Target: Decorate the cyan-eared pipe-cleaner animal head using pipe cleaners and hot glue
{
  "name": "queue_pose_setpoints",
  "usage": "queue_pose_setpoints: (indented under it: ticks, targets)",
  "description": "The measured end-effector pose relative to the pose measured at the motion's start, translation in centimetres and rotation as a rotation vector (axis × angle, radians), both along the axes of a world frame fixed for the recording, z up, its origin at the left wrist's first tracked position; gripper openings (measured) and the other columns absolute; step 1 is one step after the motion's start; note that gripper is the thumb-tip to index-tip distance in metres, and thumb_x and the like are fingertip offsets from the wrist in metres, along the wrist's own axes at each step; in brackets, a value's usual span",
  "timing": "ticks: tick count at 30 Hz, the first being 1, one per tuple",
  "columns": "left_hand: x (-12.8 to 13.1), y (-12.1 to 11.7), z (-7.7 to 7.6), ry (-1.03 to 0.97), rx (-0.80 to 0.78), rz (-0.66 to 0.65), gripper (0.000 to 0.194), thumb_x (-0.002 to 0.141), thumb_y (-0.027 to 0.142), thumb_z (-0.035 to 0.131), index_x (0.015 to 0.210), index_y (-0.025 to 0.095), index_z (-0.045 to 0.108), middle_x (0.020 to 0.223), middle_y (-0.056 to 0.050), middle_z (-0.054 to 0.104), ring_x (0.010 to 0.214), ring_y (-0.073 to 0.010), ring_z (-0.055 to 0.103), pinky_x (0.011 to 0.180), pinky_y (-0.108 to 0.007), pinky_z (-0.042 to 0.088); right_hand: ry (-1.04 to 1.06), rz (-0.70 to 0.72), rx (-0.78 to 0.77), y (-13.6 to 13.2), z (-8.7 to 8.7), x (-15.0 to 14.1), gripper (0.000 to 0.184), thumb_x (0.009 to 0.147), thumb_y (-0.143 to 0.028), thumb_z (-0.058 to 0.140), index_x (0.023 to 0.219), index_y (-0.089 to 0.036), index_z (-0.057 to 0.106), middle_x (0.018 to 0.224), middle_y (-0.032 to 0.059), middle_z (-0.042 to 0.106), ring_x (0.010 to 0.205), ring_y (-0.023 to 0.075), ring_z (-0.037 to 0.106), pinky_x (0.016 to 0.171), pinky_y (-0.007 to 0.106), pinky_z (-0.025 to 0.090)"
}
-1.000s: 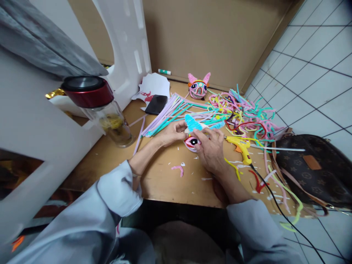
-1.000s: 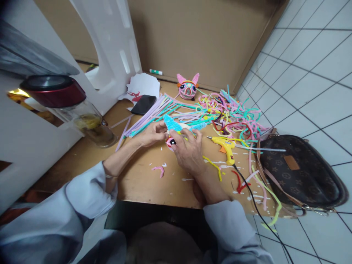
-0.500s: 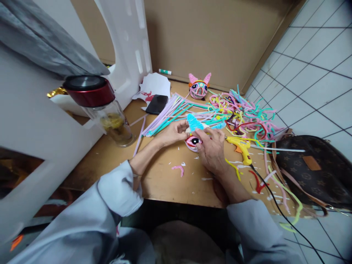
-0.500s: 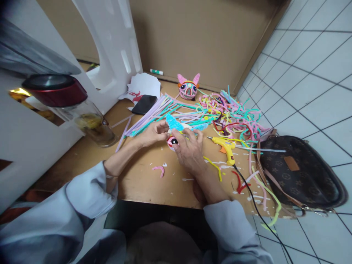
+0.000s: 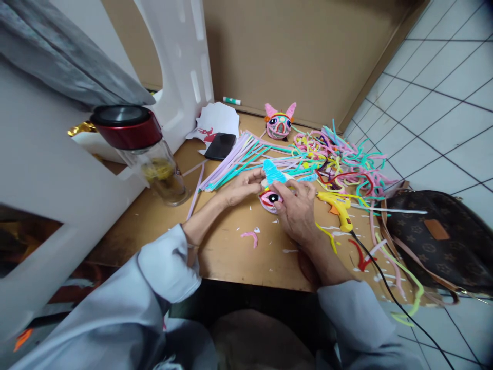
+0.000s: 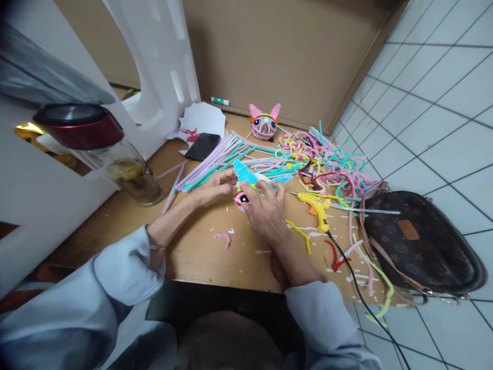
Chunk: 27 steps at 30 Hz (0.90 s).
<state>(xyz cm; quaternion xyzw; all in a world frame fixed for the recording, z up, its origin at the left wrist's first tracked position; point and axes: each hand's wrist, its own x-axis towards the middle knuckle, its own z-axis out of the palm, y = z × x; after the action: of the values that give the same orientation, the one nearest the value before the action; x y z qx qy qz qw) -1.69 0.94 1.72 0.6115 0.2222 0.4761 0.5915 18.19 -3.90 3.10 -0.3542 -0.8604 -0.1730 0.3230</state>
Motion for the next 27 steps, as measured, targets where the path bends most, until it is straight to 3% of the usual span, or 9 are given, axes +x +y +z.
queue_pose_setpoints:
  ticks: [5, 13, 21, 27]
  targets:
    - [-0.2, 0.7, -0.9, -0.058, 0.011, -0.008, 0.040, 0.067, 0.027, 0.070, 0.106, 0.019, 0.074, 0.120, -0.007, 0.074, 0.121, -0.0300, 0.063, 0.107, -0.041, 0.045, -0.034, -0.009, -0.028, -0.1, 0.1, 0.2, 0.040, 0.104, -0.032, 0.036, 0.133, -0.019, 0.061, 0.115, 0.0098, 0.074, 0.115, 0.0271, 0.055, 0.105, 0.047, 0.029]
    - [0.2, -0.2, 0.2, -0.003, 0.030, 0.000, 0.041, 0.068, 0.020, 0.073, 0.109, 0.017, 0.072, 0.125, -0.009, 0.073, 0.124, -0.0293, 0.063, 0.112, -0.042, 0.041, -0.011, 0.006, 0.013, -0.1, 0.1, 0.1, 0.037, 0.105, -0.030, 0.039, 0.131, -0.017, 0.061, 0.115, 0.0087, 0.077, 0.112, 0.0255, 0.058, 0.106, 0.044, 0.029]
    - [0.1, 0.0, 0.0, -0.035, -0.005, -0.009, 0.041, 0.065, 0.025, 0.075, 0.106, 0.018, 0.072, 0.117, -0.008, 0.074, 0.115, -0.0285, 0.066, 0.100, -0.037, 0.047, 0.006, -0.001, 0.016, -0.1, 0.0, 0.1, 0.037, 0.104, -0.031, 0.039, 0.130, -0.018, 0.061, 0.113, 0.0090, 0.076, 0.111, 0.0259, 0.057, 0.104, 0.044, 0.031]
    - [0.1, -0.3, -0.1, -0.001, -0.048, 0.048, 0.037, 0.069, 0.029, 0.078, 0.102, 0.017, 0.070, 0.111, -0.007, 0.073, 0.107, -0.0255, 0.066, 0.099, -0.037, 0.047, 0.011, -0.010, -0.002, -0.1, -0.1, 0.1, 0.041, 0.104, -0.035, 0.036, 0.133, -0.019, 0.061, 0.112, 0.0112, 0.074, 0.112, 0.0273, 0.056, 0.104, 0.047, 0.032]
